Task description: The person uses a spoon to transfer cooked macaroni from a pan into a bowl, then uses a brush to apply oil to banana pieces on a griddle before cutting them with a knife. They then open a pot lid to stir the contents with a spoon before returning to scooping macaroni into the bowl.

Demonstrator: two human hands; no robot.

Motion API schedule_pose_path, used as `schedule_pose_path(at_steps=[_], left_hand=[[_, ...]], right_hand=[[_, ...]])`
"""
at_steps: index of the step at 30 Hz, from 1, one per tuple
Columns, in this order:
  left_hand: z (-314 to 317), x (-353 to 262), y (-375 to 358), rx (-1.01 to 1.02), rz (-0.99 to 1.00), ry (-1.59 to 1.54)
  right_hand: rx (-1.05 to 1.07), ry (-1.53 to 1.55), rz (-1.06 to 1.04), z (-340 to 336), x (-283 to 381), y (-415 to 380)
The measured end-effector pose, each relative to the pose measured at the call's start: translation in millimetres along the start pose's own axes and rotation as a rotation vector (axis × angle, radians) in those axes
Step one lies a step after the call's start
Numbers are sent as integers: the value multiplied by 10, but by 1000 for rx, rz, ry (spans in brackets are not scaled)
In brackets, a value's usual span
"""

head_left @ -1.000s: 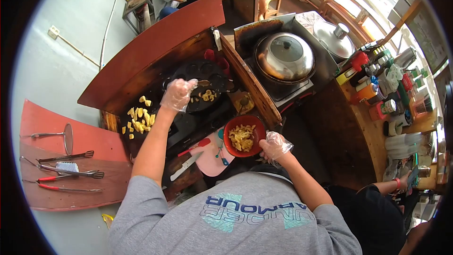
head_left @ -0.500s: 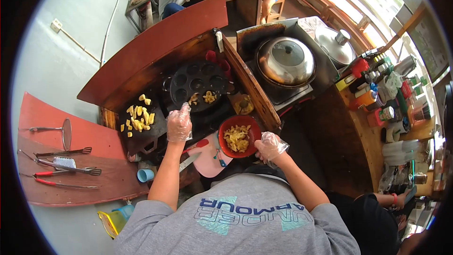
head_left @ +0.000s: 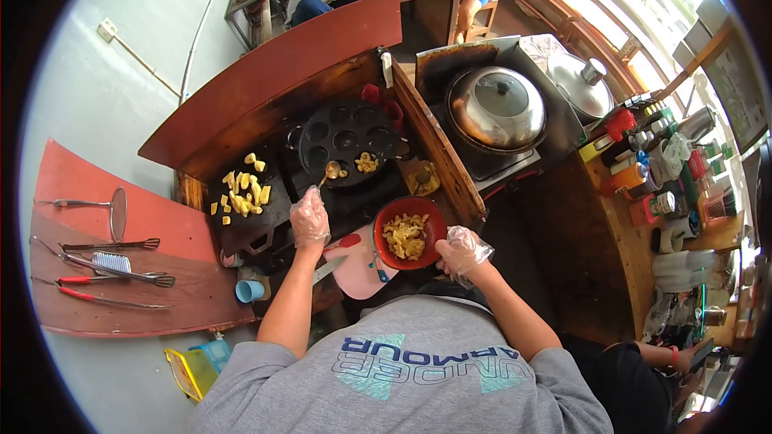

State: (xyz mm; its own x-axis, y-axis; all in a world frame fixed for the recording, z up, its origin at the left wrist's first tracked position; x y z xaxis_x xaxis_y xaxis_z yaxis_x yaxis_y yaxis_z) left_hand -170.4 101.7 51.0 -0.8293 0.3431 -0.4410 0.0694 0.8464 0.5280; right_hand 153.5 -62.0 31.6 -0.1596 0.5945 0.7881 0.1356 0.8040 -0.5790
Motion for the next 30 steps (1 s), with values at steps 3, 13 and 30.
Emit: schedule_pose_path(at_steps=[3,13,30], left_hand=[[148,344,-163,28,-400,-324],[159,168,127,56,-340,-391],[272,-768,313,113,759,-57]], right_hand=[[0,2,6,-10,-14,-3],[-5,42,-31,35,-96,23],[-101,92,13,38,-223,27]])
Point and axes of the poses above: each hand's wrist, its own y-axis towards the middle knuckle, its own z-axis out of the palm, x = y × z, the point moved 10 cm from there along y, towards the middle knuckle, and after that the axes turned 2 degrees about -x, right-handed, at the moved point
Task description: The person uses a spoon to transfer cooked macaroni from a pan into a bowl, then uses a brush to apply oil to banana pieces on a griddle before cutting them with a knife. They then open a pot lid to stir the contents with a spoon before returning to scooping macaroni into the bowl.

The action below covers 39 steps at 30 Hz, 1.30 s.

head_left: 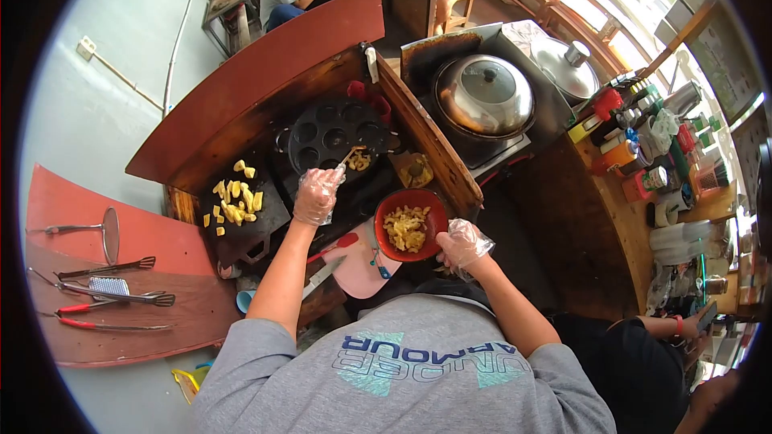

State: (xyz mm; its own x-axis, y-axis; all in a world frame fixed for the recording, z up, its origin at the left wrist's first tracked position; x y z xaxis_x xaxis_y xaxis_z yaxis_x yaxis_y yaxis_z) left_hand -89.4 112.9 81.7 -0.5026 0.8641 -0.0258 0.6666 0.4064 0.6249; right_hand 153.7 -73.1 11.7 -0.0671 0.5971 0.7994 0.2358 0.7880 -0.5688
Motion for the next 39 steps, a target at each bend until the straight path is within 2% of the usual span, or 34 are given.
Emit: schedule_pose_path(at_steps=[1,3,4,5,8,9,11,16,18,19,21,22,29,32,34,35,37,39], left_hand=[[9,17,-36,0,0,-2],[96,171,-126,69,-132,-4],[80,253,-173,33,-210,-18],[110,224,-220,34,-206,-22],[70,392,-388,-101,-618,-236],[99,372,-410,-99,-617,-235],[247,482,-576,-119,-793,-426],[355,526,-588,-79,-907,-582],[673,652,-921,-110,-1415,-935],[684,670,-906,-113,-1418,-934],[868,661,-1098,-285,-1702,-1229],[934,671,-1155,-314,-1776,-1291],[826,755,-1225,-386,-1769,-1300],[622,779,-1122,-399,-1665,-1302],[401,741,-934,-385,-1512,-1286],[328,692,-904,-387,-1513,-1284],[2,541,-597,-267,-1265,-1041],[-187,307,-353,-18,-974,-587]], right_hand=[[-7,-7,-14,-10,15,4],[-26,11,-18,-35,55,-5],[-43,31,-22,-60,80,-15],[-47,34,-20,-77,92,-22],[-69,35,6,-99,109,-15],[-68,38,7,-91,98,14],[-81,51,-8,-99,73,72],[-98,37,-38,-91,226,65],[-118,48,6,-81,232,89],[-115,46,6,-64,235,119],[-125,54,-68,-46,284,221],[-119,38,-66,-31,283,289],[-165,-49,-88,73,463,702],[-163,-85,-121,129,543,866],[-172,-126,-145,164,730,844],[-170,-128,-146,183,749,890],[-142,-134,-188,242,794,1009],[-124,-139,-206,284,813,1069]])
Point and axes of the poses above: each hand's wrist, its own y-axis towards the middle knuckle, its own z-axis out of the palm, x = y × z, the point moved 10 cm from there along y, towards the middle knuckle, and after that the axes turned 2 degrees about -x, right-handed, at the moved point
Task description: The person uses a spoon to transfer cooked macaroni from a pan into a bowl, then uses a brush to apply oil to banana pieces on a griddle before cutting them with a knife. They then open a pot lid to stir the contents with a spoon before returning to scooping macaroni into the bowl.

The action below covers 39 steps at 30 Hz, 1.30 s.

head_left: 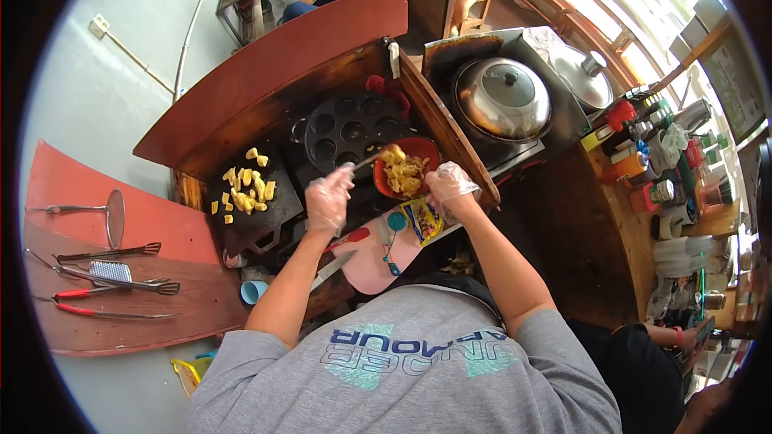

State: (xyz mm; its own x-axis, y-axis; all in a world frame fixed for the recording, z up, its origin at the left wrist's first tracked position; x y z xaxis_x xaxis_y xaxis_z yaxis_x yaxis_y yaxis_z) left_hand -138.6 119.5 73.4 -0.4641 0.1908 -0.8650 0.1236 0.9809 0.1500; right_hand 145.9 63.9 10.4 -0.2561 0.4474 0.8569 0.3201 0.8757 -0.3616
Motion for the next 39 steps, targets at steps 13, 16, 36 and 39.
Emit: schedule_pose_path(at_steps=[13,16,36,39], left_hand=[[-47,473,-144,-133,85,65],[69,272,-57,-233,375,204],[391,3,-93,-137,530,586],[393,292,-14,-105,182,207]], right_hand=[[-33,25,65,-149,-241,-110],[-33,84,116,-176,-340,-164],[-13,-23,-4,-176,-370,-277],[32,-112,-76,-84,-371,-157]])
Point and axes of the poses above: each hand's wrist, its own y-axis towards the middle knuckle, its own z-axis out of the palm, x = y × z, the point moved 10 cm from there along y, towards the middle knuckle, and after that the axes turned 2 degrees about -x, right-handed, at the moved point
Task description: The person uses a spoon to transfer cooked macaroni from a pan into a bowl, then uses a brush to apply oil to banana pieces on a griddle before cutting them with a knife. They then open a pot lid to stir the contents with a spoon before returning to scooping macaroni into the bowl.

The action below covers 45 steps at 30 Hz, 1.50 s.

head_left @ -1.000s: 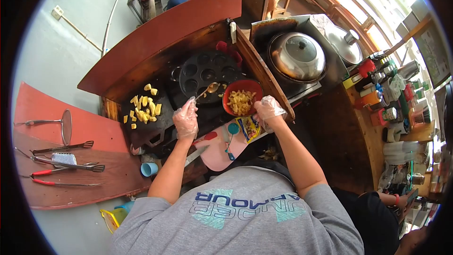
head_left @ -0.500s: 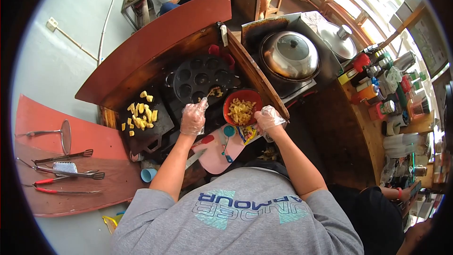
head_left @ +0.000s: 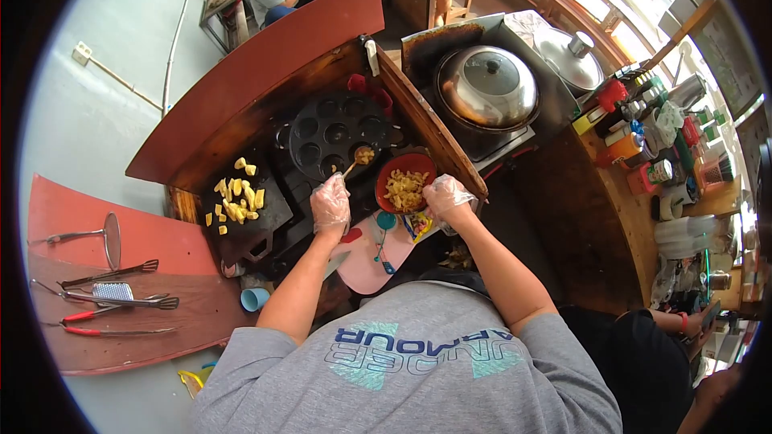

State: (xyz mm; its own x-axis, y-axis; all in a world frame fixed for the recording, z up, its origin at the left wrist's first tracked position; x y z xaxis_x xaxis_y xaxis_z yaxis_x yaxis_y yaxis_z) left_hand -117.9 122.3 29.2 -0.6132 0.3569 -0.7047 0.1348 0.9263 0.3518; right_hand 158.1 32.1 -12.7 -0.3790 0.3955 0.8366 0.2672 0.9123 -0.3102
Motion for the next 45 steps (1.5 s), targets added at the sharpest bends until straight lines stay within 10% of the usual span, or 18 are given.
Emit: schedule_pose_path(at_steps=[6,11,14,23,25,31,33,38,45], left_hand=[[105,379,15,52,-407,-376],[-154,59,47,103,-281,-354],[-384,-739,-31,-44,556,166],[50,-280,123,-39,244,347],[156,96,76,93,-225,-305],[-222,-62,73,89,-207,-287],[-508,-495,76,-19,330,94],[-687,-59,115,-93,357,462],[-708,263,105,-101,160,181]], right_hand=[[112,-643,-339,376,35,301],[33,-762,-478,375,302,260],[69,-678,-425,410,251,313],[-7,-367,-372,557,-209,537],[-19,-279,-391,583,-260,570],[-73,-117,-290,458,-214,499],[-13,-246,-365,520,-154,484],[25,-272,-234,580,-275,535],[35,-352,-248,533,-175,433]])
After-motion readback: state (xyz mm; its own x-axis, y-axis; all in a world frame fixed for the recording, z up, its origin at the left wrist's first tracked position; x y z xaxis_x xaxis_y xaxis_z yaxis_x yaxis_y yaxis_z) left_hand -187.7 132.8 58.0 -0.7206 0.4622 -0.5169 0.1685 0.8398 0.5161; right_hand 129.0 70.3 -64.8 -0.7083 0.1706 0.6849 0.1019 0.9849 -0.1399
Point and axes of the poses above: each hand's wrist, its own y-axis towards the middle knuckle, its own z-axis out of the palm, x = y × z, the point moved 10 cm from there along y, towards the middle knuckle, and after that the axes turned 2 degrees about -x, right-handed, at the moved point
